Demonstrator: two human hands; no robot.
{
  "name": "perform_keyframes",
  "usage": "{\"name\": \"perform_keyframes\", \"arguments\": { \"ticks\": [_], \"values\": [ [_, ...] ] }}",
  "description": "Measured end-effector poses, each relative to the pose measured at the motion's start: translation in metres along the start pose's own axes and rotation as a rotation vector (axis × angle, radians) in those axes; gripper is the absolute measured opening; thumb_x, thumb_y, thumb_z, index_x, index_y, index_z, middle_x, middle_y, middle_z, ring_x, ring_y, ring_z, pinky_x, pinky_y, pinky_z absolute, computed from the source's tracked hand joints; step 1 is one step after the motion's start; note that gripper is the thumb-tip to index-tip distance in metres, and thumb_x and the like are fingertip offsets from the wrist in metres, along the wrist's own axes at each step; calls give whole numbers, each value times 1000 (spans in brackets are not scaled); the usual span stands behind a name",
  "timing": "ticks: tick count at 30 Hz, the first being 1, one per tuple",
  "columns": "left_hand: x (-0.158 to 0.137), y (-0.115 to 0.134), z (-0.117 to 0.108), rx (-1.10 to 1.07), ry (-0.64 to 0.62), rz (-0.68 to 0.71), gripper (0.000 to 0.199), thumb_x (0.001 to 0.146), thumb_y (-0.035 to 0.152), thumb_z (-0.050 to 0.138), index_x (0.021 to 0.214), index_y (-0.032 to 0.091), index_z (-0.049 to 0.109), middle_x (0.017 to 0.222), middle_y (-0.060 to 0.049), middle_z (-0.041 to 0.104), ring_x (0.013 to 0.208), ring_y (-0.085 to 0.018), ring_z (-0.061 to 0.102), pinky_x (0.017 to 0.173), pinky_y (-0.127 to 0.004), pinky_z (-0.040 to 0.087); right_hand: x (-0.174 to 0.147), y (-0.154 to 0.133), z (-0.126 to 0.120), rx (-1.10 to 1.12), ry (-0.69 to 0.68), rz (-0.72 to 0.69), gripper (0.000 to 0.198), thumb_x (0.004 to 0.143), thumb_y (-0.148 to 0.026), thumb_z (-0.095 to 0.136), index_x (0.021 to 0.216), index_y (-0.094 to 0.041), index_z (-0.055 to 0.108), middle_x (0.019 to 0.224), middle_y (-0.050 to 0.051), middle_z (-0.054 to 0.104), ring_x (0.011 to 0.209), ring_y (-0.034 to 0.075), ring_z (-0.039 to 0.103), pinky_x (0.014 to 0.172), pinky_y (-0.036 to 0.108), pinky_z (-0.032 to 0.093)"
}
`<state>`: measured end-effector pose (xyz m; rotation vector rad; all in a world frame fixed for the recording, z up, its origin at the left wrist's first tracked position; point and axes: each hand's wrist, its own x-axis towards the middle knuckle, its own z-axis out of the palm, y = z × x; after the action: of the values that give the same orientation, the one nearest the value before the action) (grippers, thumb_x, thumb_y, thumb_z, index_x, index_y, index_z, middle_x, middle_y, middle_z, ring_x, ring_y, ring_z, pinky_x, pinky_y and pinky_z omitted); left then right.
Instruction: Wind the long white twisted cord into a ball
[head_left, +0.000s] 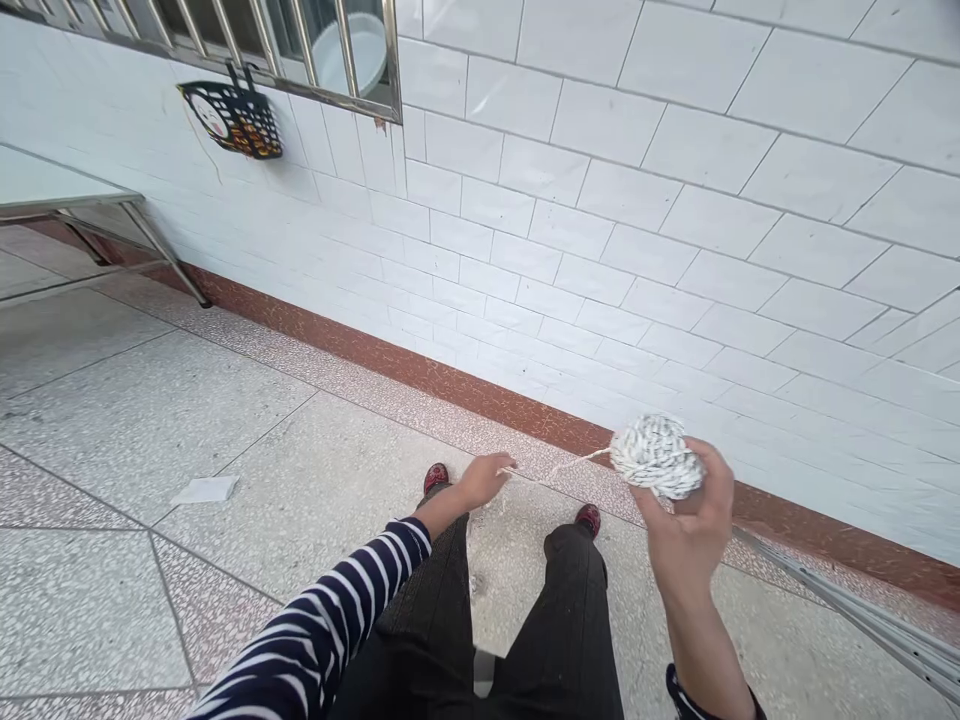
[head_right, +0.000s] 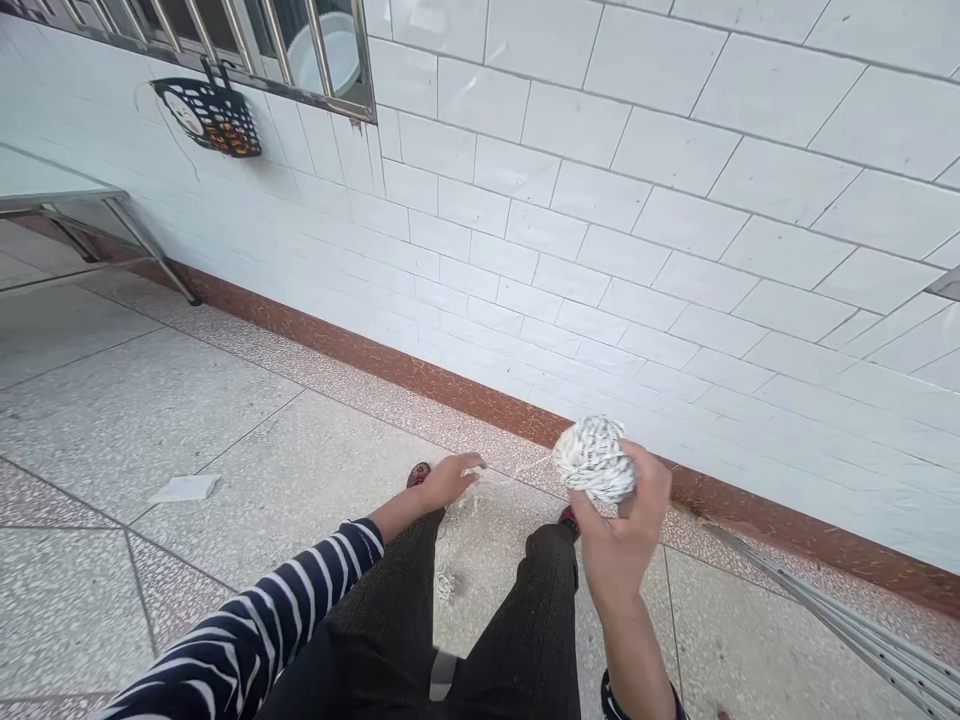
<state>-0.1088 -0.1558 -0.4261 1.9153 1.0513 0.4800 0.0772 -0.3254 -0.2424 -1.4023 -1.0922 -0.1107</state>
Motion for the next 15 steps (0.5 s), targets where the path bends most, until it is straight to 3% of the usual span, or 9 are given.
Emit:
{"name": "perform_keyframes", "arguments": {
  "ticks": [3, 6, 10, 15],
  "values": [
    [-11, 27, 29, -188, -59, 96, 48, 76, 26, 71, 123, 20, 65, 135, -8, 60, 124, -25, 55, 109, -34, 37, -9, -12, 14, -9, -200, -27, 51, 73, -31, 74, 121, -25, 58, 121, 8, 52, 112, 29, 54, 91, 47, 47],
    [-23, 49, 55, -359, -117, 149, 40, 77, 32, 71, 115, 17, 68, 121, -8, 68, 113, -25, 61, 103, -34, 43, -17, -19, 21, -5, -278, -48, 49, 73, -31, 73, 120, -25, 59, 120, 8, 52, 111, 29, 53, 92, 47, 46],
    [-40, 61, 68, -417, -121, 103, 18, 81, 33, 67, 84, 16, 71, 85, -2, 70, 89, -21, 62, 84, -29, 46, -19, -30, 17, 127, -201, 88, 56, 73, -30, 75, 124, -24, 55, 123, 9, 54, 112, 28, 55, 94, 46, 46],
    [-61, 55, 56, -286, -64, 97, 30, 88, 37, 57, 68, 16, 64, 66, 1, 59, 71, -16, 55, 67, -23, 39, -18, -43, 1, 271, -67, 200, 61, 66, -29, 80, 122, -22, 56, 118, 7, 58, 104, 24, 57, 90, 40, 48]
  ]
}}
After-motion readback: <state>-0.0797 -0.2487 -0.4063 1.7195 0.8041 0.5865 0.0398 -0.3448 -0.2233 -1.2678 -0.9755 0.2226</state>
